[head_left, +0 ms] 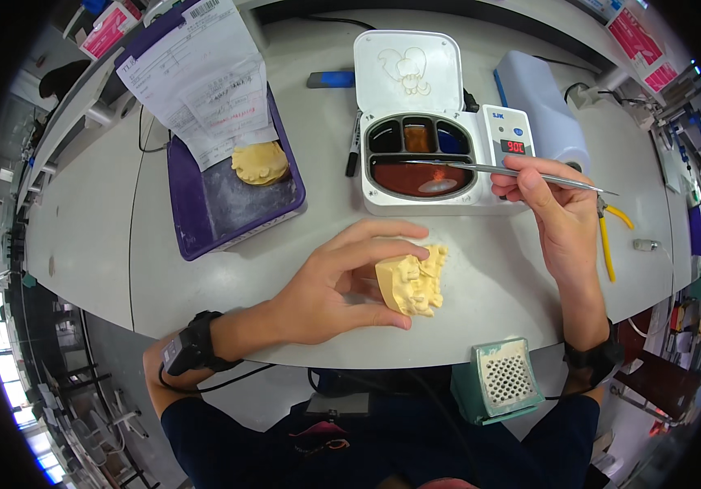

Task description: Applying and shaping wax on a dental cast using a heated wax carver tool.

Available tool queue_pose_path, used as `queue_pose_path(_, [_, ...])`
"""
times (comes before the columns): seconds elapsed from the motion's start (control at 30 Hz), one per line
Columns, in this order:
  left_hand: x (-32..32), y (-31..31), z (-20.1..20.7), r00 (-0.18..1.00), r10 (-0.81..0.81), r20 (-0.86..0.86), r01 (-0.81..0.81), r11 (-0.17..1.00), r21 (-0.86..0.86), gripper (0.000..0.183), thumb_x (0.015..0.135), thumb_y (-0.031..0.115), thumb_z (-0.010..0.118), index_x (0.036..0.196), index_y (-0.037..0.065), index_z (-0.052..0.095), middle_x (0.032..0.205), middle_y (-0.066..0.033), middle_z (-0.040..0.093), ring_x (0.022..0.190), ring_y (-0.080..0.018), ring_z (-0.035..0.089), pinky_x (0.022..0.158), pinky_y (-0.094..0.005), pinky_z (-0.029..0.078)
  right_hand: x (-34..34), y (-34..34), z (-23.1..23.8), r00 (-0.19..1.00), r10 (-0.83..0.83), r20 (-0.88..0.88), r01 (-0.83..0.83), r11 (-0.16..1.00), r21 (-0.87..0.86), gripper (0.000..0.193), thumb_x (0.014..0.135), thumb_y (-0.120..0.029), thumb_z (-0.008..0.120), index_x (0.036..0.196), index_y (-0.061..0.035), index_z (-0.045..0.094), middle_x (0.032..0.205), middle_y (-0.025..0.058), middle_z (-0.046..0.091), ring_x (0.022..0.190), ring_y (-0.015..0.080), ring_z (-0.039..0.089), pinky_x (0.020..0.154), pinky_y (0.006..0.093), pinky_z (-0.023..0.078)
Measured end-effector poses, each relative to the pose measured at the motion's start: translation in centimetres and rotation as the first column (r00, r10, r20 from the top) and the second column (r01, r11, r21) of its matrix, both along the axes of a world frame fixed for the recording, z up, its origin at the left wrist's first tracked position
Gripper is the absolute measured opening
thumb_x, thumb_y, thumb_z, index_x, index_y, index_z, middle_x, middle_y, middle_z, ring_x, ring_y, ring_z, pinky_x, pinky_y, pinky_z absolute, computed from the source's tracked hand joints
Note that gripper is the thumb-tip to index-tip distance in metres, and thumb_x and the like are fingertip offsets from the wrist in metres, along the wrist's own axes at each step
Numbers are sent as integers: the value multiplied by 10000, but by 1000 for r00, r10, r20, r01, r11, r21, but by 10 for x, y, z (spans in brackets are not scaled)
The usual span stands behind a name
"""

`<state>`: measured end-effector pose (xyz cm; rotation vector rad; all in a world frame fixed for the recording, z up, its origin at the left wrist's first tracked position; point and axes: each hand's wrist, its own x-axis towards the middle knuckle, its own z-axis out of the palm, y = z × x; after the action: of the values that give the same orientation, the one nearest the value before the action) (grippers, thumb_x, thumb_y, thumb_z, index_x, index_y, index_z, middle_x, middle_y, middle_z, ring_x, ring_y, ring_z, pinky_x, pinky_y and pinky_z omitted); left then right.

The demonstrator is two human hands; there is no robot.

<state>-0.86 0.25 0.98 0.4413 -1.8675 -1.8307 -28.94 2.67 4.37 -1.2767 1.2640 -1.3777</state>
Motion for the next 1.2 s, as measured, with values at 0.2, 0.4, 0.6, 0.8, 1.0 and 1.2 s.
queue_pose_path(0.2, [0,-4,-6,997,68,-36,-68,998,3,615,711,-28,835,1244,28,532,1419,-196,471,1288,-278,513,1071,-399,473,2,7,-4,992,-37,-120,27,996,-86,157,865,-38,702,1004,34,712,950,109,716,842,139,679,757,244,520])
queue_pose_path(0.4, [-1,-4,-9,992,126,-21,-128,986,-103,587,717,-36,833,1211,37,523,1419,-231,479,1274,-285,535,1058,-401,473,1,6,-5,962,-67,-265,36,992,-121,103,823,-10,701,916,35,695,882,63,689,780,111,640,733,231,497])
queue_pose_path(0.6, [-1,-7,-11,986,165,23,-159,973,-169,580,725,-25,833,1201,46,511,1433,-247,468,1276,-274,534,1053,-391,461,4,2,-5,910,-72,-409,22,992,-125,109,780,-5,721,888,12,715,845,44,680,754,92,616,696,221,473])
queue_pose_path(0.8, [1,-6,-12,983,183,32,-176,972,-157,562,716,-27,818,1182,56,516,1425,-231,480,1276,-266,534,1054,-375,455,5,4,-6,906,-58,-419,-13,986,-165,119,787,20,702,904,16,716,843,64,677,744,93,602,674,219,460])
queue_pose_path(1.0, [0,-6,-13,986,165,-23,-166,976,-140,550,708,-60,794,1173,55,524,1436,-228,464,1305,-276,507,1058,-376,456,-9,2,-8,951,309,-5,-301,925,-231,58,783,2,674,837,20,679,842,111,684,762,160,599,709,276,466])
queue_pose_path(1.2, [-1,-5,-13,990,139,-33,-142,985,-96,511,706,-97,764,1152,38,557,1452,-229,450,1324,-288,487,1054,-372,465,4,4,-7,894,433,-117,-448,861,-242,133,663,32,687,782,-23,670,760,100,700,743,170,602,693,279,454])
